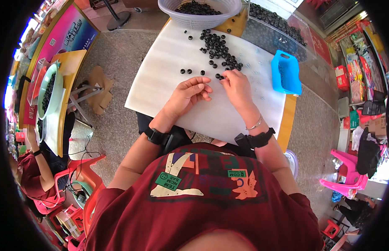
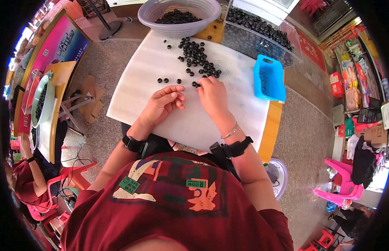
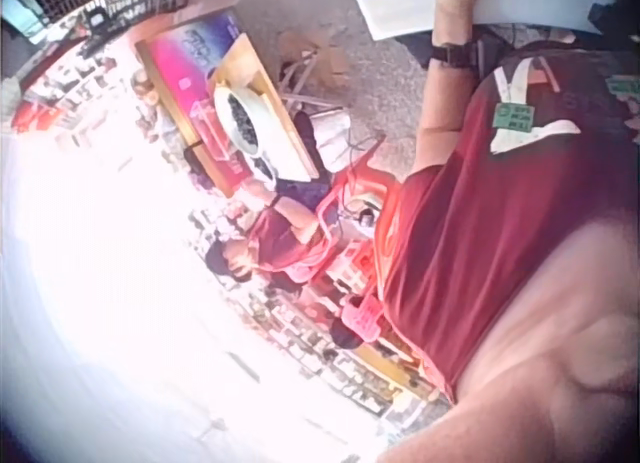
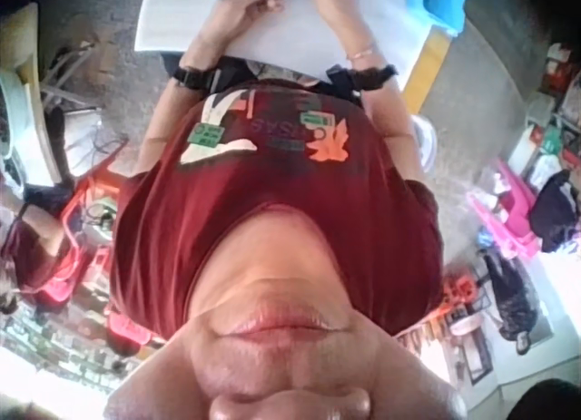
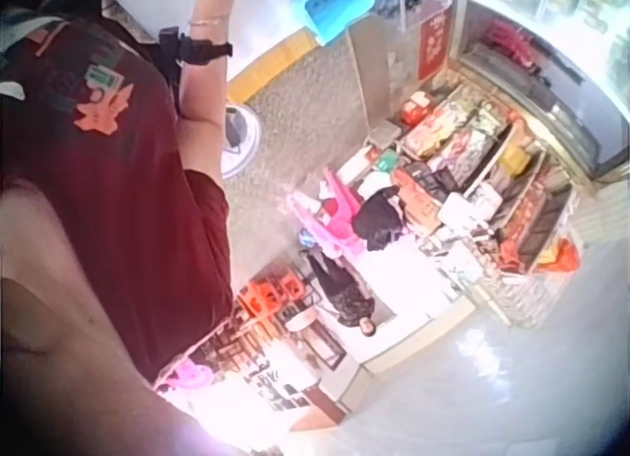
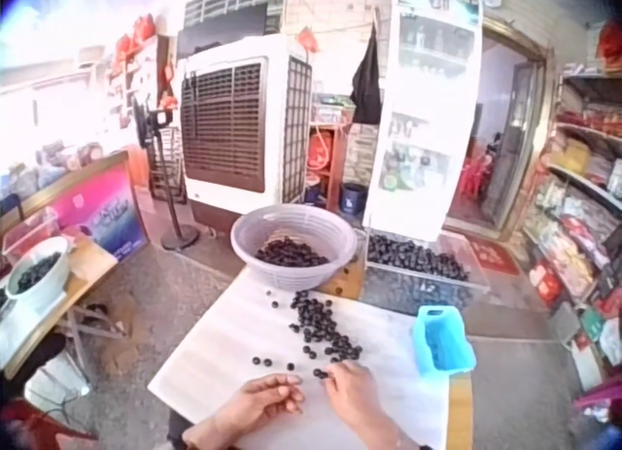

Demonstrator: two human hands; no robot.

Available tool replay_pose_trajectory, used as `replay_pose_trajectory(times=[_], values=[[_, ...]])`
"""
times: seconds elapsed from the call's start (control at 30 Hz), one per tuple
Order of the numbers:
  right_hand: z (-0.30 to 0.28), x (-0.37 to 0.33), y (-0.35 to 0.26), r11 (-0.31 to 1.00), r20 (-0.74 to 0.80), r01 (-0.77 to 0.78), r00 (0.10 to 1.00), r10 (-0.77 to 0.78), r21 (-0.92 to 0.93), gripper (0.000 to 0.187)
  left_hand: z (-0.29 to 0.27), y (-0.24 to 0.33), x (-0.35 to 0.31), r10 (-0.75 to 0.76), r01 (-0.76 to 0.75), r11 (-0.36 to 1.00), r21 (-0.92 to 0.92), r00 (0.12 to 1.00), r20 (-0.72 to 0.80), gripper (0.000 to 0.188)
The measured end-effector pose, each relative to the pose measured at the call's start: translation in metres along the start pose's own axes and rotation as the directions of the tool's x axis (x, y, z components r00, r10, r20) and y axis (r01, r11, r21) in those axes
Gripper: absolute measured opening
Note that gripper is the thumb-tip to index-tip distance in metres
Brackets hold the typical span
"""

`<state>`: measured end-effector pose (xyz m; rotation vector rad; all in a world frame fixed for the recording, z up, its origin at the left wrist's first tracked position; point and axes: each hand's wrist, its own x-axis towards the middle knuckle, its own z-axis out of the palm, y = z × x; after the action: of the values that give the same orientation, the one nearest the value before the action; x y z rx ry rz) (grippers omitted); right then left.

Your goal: Sorting and inspecting small black plastic components on a white work surface and placing them into a blue tray.

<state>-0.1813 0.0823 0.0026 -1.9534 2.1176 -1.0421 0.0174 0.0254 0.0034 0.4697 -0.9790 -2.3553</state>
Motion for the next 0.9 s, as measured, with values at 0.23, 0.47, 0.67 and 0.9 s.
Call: replay_pose_trajectory(times=[0.23,0.47,0.67,0.9], values=[[-0.010,-0.006,-0.012,0.983,-0.005,-0.051,0.999,0.052,0.179,0.011,0.000,-0.002,0.003,-0.002,0.003,1.000,0.028,0.999,-0.042,0.028],[-0.022,-0.018,-0.050,0.969,-0.083,0.232,0.971,-0.225,0.087,0.009,0.011,-0.005,0.001,0.025,-0.008,0.991,0.134,0.992,-0.127,0.028],[-0.022,-0.028,-0.052,0.966,-0.033,0.259,0.965,-0.259,-0.009,0.009,0.015,-0.007,-0.006,0.021,0.014,0.981,0.194,0.983,-0.181,0.025],[-0.054,-0.025,-0.014,0.996,-0.167,0.086,0.983,-0.081,0.023,0.007,0.021,0.041,0.000,0.221,-0.168,0.943,0.288,0.961,-0.163,0.027]])
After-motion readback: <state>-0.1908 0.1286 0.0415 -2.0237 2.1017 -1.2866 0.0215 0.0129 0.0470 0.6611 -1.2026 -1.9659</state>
